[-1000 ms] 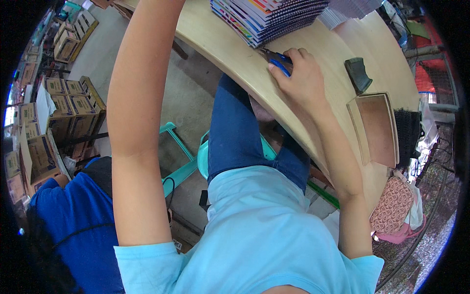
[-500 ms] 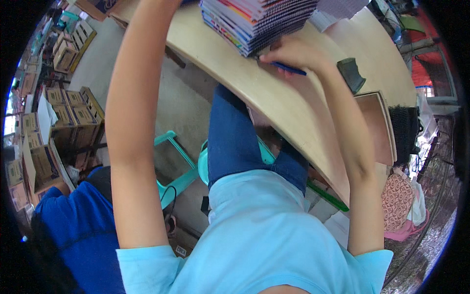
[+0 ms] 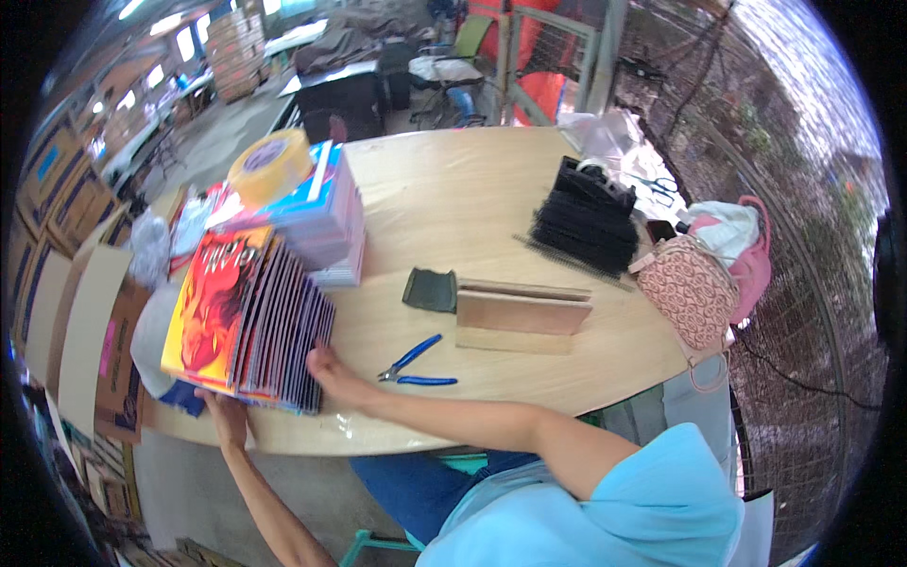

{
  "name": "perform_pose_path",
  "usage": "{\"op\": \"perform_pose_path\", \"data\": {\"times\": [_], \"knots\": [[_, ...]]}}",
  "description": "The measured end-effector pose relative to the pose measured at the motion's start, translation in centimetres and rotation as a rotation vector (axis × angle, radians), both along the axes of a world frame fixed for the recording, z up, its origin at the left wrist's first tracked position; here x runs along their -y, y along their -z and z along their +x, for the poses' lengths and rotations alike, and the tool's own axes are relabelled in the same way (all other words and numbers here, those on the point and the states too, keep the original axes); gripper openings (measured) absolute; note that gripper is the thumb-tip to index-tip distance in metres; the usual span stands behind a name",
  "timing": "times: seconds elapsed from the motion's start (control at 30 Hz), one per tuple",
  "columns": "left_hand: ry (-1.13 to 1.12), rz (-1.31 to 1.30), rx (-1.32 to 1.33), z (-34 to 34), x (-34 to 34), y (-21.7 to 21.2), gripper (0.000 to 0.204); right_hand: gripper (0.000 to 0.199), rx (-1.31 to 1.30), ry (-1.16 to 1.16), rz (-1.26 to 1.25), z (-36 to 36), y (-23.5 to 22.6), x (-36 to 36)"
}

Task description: The person uses a blue utility knife to trim the spiral binding of a stack of notebooks. They hold the notebooks steady with one hand while cutting along the edge with the other, then reposition the stack to continue trimming.

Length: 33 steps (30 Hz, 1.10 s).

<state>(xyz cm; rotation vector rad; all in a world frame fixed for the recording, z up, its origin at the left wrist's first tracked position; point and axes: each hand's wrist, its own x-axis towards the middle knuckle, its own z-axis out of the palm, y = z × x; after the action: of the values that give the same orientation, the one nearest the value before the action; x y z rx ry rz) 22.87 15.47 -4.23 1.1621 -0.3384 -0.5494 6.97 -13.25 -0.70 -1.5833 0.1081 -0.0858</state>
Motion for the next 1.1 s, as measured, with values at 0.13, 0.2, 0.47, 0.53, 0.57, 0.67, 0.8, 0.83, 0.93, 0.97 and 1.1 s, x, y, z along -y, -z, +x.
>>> {"op": "perform_pose_path", "data": {"times": [0.13,0.2,0.47,0.53,0.57,0.67,0.8,0.83,0.93,0.97,1.1], "knots": [[-0.117,0.123,0.115,-7.7,4.8,-2.7,0.108,0.103,-0.059,0.085,0.011,0.7,0.5,1.5],[-0.155,0.141,0.01,-10.7,4.9,-0.3,0.101,0.102,-0.022,0.016,0.157,1.2,0.1,3.2],[-0.268,-0.004,0.221,-23.7,18.5,-1.3,0.101,0.105,-0.292,-0.121,0.4,5.1,-2.5,12.0],[-0.334,0.043,0.301,-24.5,19.0,-1.5,0.096,0.103,-0.305,0.048,0.362,5.3,-4.2,11.5],[-0.487,0.035,0.22,-24.0,18.4,-1.6,0.096,0.086,-0.216,0.113,0.399,5.2,-2.5,12.7],[-1.004,0.088,0.21,-17.6,12.8,-4.7,0.091,0.066,0.116,0.499,0.361,2.5,-0.7,11.4],[-0.147,-0.299,-0.036,-2.1,4.5,-6.1,0.074,0.076,0.026,0.338,0.551,-4.3,-2.9,4.9],[-0.045,-0.234,-0.074,0.4,4.8,-5.6,0.07,0.079,0.033,0.275,0.558,-5.1,-2.7,3.8],[0.12,-0.039,-0.151,4.6,5.4,-4.3,0.064,0.083,0.051,0.3,0.599,-5.2,-1.7,1.7],[0.118,0.021,-0.167,5.2,5.6,-4.0,0.064,0.085,0.053,0.32,0.595,-5.0,-1.8,1.3],[-0.021,0.251,-0.216,5.6,3.6,-2.1,0.061,0.087,0.075,0.181,0.62,-5.3,-2.6,1.4]]}}
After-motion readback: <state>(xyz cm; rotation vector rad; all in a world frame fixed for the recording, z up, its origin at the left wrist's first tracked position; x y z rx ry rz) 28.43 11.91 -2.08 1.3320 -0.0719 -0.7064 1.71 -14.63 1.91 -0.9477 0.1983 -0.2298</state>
